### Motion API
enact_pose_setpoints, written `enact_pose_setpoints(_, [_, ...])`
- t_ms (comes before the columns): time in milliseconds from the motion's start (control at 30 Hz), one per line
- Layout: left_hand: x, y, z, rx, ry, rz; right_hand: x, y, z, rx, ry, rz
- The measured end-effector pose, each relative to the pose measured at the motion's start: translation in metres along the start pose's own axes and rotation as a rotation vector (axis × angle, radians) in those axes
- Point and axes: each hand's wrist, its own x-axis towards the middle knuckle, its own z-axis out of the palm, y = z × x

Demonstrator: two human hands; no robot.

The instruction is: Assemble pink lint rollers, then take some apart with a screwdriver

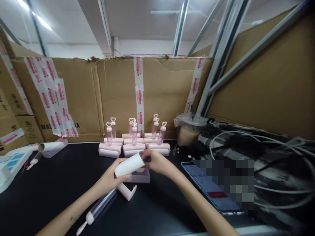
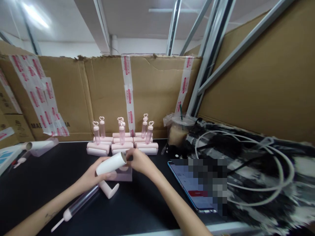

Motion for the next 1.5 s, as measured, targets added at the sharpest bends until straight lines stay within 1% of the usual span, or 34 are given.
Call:
enact_pose_setpoints(100, [-0.001, 0.003, -0.004, -0.016, 0.099, 0.008, 0.002, 0.001, -0.017, 0.242, 0.142, 0.007])
enact_pose_setpoints(167, [-0.002, 0.007, -0.008, -0.016, 0.124, 0.008, 0.002, 0.0, -0.018, 0.395, 0.155, 0.005])
enact_pose_setpoints(300, [-0.005, 0.009, -0.011, 0.026, 0.105, 0.01, -0.001, -0.008, 0.003, 0.643, 0.047, 0.01])
enact_pose_setpoints(367, [-0.006, 0.009, -0.012, 0.043, 0.084, 0.018, -0.004, -0.012, 0.013, 0.849, -0.028, 0.065])
enact_pose_setpoints(467, [-0.007, 0.008, -0.012, 0.046, 0.06, 0.027, -0.006, -0.015, 0.017, 1.143, -0.138, 0.174])
enact_pose_setpoints(567, [-0.009, 0.007, -0.012, 0.045, 0.042, 0.04, -0.007, -0.017, 0.016, 1.204, -0.169, 0.221])
enact_pose_setpoints(633, [-0.01, 0.008, -0.011, 0.048, 0.038, 0.052, -0.009, -0.018, 0.017, 1.184, -0.14, 0.201])
enact_pose_setpoints(733, [-0.011, 0.008, -0.011, 0.052, 0.036, 0.058, -0.011, -0.02, 0.023, 1.152, -0.066, 0.119])
enact_pose_setpoints(800, [-0.01, 0.009, -0.011, 0.043, 0.033, 0.052, -0.01, -0.021, 0.028, 1.144, -0.069, 0.079])
enact_pose_setpoints(867, [-0.01, 0.01, -0.013, -0.003, 0.069, 0.03, -0.007, -0.021, 0.029, 1.113, -0.097, 0.051])
enact_pose_setpoints(933, [-0.009, 0.011, -0.016, -0.121, 0.139, -0.019, -0.001, -0.02, 0.026, 0.996, -0.058, 0.015])
enact_pose_setpoints(967, [-0.008, 0.013, -0.018, -0.218, 0.171, -0.043, 0.002, -0.02, 0.023, 0.875, -0.018, -0.03])
enact_pose_setpoints(1000, [-0.008, 0.014, -0.021, -0.339, 0.192, -0.06, 0.005, -0.02, 0.019, 0.707, 0.01, -0.1])
enact_pose_setpoints(1033, [-0.008, 0.016, -0.023, -0.476, 0.203, -0.072, 0.008, -0.019, 0.014, 0.505, 0.009, -0.191])
enact_pose_setpoints(1067, [-0.008, 0.018, -0.026, -0.618, 0.209, -0.082, 0.01, -0.019, 0.011, 0.291, -0.031, -0.294])
enact_pose_setpoints(1133, [-0.007, 0.023, -0.031, -0.863, 0.211, -0.121, 0.014, -0.019, 0.007, -0.074, -0.206, -0.474])
enact_pose_setpoints(1200, [-0.007, 0.026, -0.033, -1.011, 0.214, -0.179, 0.017, -0.019, 0.01, -0.275, -0.358, -0.551])
enact_pose_setpoints(1233, [-0.008, 0.027, -0.033, -1.051, 0.218, -0.2, 0.018, -0.019, 0.014, -0.327, -0.392, -0.555])
enact_pose_setpoints(1300, [-0.009, 0.026, -0.031, -1.089, 0.231, -0.217, 0.019, -0.018, 0.022, -0.373, -0.399, -0.536])
enact_pose_setpoints(1367, [-0.009, 0.023, -0.028, -1.098, 0.251, -0.221, 0.017, -0.016, 0.025, -0.352, -0.383, -0.53])
enact_pose_setpoints(1433, [-0.009, 0.021, -0.026, -1.086, 0.26, -0.218, 0.014, -0.015, 0.022, -0.261, -0.363, -0.531])
enact_pose_setpoints(1500, [-0.006, 0.021, -0.025, -1.061, 0.275, -0.202, 0.01, -0.016, 0.014, -0.11, -0.313, -0.484])
